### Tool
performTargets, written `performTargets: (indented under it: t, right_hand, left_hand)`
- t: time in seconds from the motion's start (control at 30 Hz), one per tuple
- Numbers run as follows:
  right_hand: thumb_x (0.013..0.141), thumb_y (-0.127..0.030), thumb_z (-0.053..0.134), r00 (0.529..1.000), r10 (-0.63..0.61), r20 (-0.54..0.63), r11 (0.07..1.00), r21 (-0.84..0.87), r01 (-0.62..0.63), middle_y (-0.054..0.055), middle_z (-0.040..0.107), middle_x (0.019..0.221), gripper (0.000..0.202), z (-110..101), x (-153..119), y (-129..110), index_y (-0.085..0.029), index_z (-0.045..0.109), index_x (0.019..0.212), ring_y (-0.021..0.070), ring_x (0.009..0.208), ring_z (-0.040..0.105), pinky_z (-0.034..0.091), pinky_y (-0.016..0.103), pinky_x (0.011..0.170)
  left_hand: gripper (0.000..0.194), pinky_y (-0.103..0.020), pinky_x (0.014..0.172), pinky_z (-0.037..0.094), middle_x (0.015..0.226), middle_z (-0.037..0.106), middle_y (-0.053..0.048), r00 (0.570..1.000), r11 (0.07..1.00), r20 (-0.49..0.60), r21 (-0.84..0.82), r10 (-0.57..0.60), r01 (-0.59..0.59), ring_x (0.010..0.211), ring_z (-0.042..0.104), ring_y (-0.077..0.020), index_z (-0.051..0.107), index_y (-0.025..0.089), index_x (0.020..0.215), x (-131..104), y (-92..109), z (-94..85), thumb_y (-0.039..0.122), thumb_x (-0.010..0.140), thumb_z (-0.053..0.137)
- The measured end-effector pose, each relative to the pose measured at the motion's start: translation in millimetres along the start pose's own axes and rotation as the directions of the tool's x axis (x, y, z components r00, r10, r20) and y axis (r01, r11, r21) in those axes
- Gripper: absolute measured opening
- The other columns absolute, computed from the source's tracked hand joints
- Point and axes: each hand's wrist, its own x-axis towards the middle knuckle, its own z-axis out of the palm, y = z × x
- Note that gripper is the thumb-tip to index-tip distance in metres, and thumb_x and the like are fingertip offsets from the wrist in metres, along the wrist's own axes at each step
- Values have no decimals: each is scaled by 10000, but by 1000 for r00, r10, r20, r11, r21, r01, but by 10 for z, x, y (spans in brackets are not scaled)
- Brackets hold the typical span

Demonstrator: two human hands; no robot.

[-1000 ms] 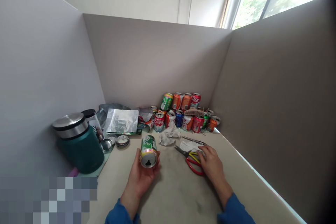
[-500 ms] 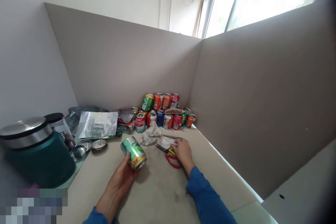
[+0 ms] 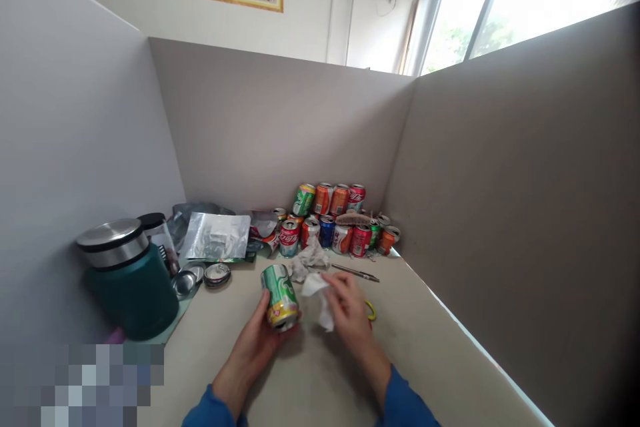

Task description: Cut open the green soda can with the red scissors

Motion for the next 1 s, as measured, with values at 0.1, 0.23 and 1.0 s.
performTargets:
  t: [0.1, 0.23, 1.0]
  right_hand:
    - [959, -216, 494, 956, -182, 231, 980, 125, 156, 75, 586, 1067, 347, 214, -96, -318, -278, 662, 1256, 206, 978, 612, 550, 331, 856]
    - [968, -183, 449, 971, -195, 137, 976, 128, 178, 77, 553, 986, 354, 355, -21, -383, -255, 685, 1222, 199, 908, 598, 550, 328, 790]
    - [933, -260, 549, 987, 126, 104, 934, 322, -153, 82, 714, 1045, 277, 585, -143, -229, -231, 743, 1128, 216, 991, 684, 570, 313, 864]
  left_hand:
    - [289, -306, 670, 571, 915, 729, -111, 999, 998, 45, 53, 26, -28, 719, 690, -184, 632, 94, 1089, -19, -70, 1, 322, 913, 602]
    - [421, -276, 663, 562, 1049, 729, -121, 985, 984, 156, 145, 76, -99, 839, 710, -219, 626, 136, 1212, -59, -146, 13, 273, 822, 705]
    - [363, -337, 781, 584, 983, 748, -122, 989, 984, -87, -125, 116, -127, 840, 726, -223, 627, 104, 1192, 6, -13, 24, 361, 970, 498]
